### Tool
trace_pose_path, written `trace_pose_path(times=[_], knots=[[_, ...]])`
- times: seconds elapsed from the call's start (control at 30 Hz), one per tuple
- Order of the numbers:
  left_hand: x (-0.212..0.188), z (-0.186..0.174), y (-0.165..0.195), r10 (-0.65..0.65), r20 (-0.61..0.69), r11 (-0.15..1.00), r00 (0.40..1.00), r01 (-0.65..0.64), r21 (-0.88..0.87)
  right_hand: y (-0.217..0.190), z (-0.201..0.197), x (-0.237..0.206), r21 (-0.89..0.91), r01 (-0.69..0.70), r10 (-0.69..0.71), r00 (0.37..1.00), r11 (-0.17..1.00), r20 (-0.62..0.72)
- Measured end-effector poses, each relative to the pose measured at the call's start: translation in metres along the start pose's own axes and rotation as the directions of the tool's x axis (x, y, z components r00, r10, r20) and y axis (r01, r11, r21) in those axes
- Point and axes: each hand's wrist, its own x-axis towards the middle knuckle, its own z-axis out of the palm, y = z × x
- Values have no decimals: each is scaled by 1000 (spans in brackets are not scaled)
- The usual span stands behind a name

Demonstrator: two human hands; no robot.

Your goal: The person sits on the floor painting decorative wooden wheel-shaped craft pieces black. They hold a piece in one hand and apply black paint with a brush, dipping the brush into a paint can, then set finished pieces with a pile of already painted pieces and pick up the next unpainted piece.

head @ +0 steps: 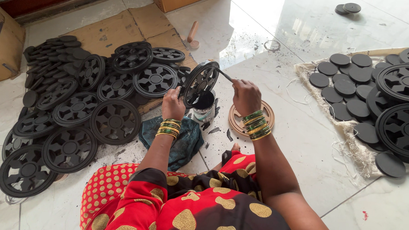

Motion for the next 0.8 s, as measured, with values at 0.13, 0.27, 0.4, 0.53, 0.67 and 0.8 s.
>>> trace_pose_path(times=[0.13, 0.27, 0.4, 0.53, 0.67, 0.8], knots=[[-1, 2, -2, 18, -4, 1000, 1000, -18, 11, 3, -5, 6, 193, -149, 168, 982, 970, -87], [-1, 3, -4, 31, 0, 999, 1000, -31, 24, 4, -2, 8, 444, -293, 281, 955, 847, 95], [-3, 4, -6, 46, -8, 998, 999, -46, 32, 4, 0, 9, 486, -183, 209, 978, 855, 0], [-5, 6, -6, 18, -5, 1000, 1000, -18, 23, 4, -2, 21, 342, -34, 48, 998, 939, -34], [-4, 6, -8, 44, 2, 998, 999, -44, 34, 9, -10, 40, 352, -87, 64, 995, 932, 76], [-3, 5, -10, 42, 27, 999, 999, -42, 20, 23, -14, 54, 255, -80, 61, 995, 964, 81]])
